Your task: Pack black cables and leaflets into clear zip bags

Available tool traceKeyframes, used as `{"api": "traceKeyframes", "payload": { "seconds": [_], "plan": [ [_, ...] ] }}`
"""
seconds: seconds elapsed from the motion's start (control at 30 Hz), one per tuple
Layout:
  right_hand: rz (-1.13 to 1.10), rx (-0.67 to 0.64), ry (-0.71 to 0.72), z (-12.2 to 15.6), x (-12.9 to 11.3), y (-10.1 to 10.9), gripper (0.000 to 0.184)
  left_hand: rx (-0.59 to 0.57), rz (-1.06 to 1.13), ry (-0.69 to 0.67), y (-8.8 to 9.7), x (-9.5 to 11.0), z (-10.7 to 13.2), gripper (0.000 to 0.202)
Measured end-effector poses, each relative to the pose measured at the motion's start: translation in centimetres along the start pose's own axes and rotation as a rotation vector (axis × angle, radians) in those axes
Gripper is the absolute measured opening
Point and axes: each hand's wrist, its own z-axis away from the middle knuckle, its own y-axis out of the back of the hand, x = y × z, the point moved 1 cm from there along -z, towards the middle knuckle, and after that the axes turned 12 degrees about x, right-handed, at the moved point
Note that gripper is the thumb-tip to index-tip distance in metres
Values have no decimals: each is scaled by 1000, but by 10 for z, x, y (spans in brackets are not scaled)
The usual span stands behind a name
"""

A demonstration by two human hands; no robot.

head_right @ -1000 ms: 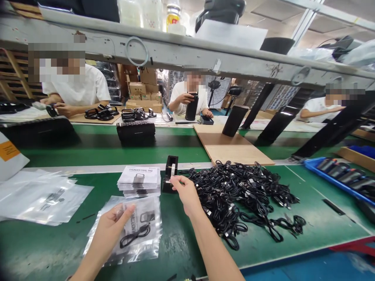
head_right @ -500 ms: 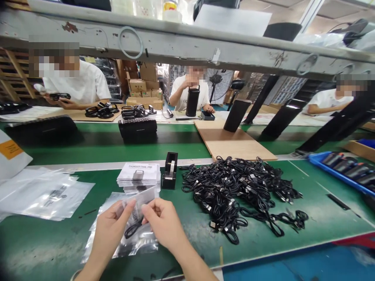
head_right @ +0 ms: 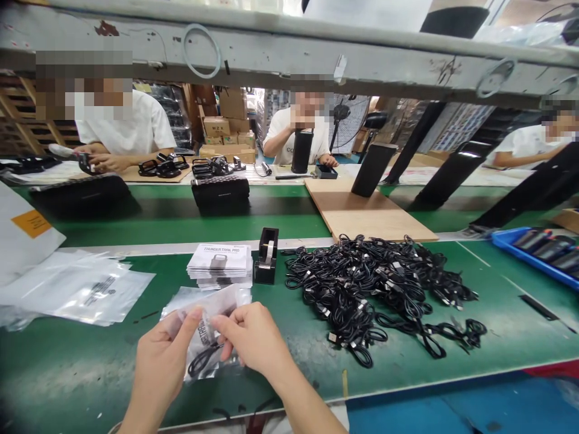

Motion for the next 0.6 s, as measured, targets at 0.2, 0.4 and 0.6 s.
{"api": "traceKeyframes", "payload": {
  "seconds": [0.2, 0.4, 0.6],
  "plan": [
    [164, 92, 113, 14, -3, 1, 31, 67, 81, 27, 5, 5, -6, 30],
    [164, 408, 158, 15, -5, 0, 27, -11, 376, 235, 0, -1, -9, 35],
    [20, 78, 257, 6, 0, -12, 38, -46, 432, 229, 12, -1, -10, 35]
  ]
}}
